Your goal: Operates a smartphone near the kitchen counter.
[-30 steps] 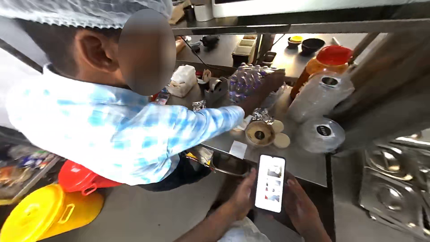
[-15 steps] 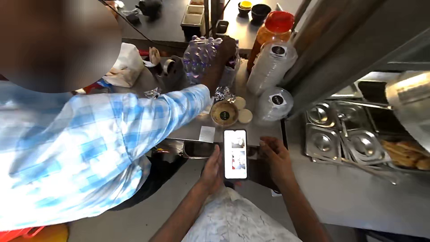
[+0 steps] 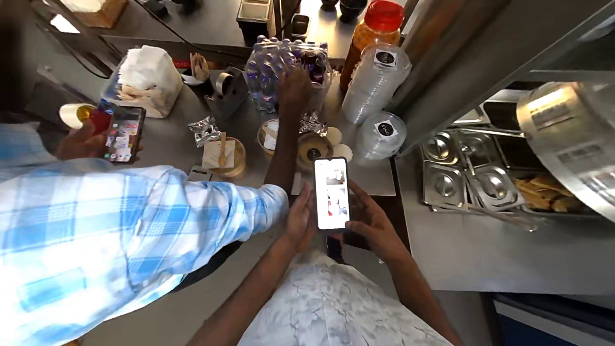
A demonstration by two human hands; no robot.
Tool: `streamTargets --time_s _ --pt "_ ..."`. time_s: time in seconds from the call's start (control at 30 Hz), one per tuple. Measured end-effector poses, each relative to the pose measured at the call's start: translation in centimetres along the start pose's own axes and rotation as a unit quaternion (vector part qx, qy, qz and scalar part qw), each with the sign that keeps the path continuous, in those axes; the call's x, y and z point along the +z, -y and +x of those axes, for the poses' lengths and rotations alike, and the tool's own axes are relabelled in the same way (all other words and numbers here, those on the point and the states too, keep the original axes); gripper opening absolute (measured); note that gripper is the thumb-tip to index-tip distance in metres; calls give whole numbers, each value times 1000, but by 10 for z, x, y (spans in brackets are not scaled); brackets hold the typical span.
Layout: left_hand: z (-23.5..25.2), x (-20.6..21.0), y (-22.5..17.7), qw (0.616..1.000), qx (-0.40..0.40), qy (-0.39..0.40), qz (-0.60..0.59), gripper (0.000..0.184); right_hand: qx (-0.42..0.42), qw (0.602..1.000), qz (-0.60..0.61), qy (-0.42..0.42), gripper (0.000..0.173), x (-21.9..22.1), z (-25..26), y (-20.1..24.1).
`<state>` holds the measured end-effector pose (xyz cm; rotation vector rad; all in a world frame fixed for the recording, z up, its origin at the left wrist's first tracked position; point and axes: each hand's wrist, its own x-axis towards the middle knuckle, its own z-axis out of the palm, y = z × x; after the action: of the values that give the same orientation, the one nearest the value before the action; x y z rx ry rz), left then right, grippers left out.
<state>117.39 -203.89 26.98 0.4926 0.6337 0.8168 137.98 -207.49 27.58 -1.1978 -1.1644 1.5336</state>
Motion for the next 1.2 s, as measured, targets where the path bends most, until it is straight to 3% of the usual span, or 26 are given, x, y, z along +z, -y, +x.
streamTargets --time_s 0.1,0.3,0.6,0.77,1.2 --pt "4 8 8 1000 19 -11 -11 77 -13 998 -29 45 94 -16 3 3" --pt "15 32 22 999 33 -21 -2 76 -31 996 -63 54 92 -46 3 3" --pt "17 48 40 999 48 8 -13 76 -41 998 -34 -27 57 -75 9 9" --pt "16 54 43 997 68 -33 0 75 -53 998 -31 -20 58 -75 23 18" --pt "8 53 40 999 52 -8 -9 75 -66 996 -38 -47 53 -58 24 30"
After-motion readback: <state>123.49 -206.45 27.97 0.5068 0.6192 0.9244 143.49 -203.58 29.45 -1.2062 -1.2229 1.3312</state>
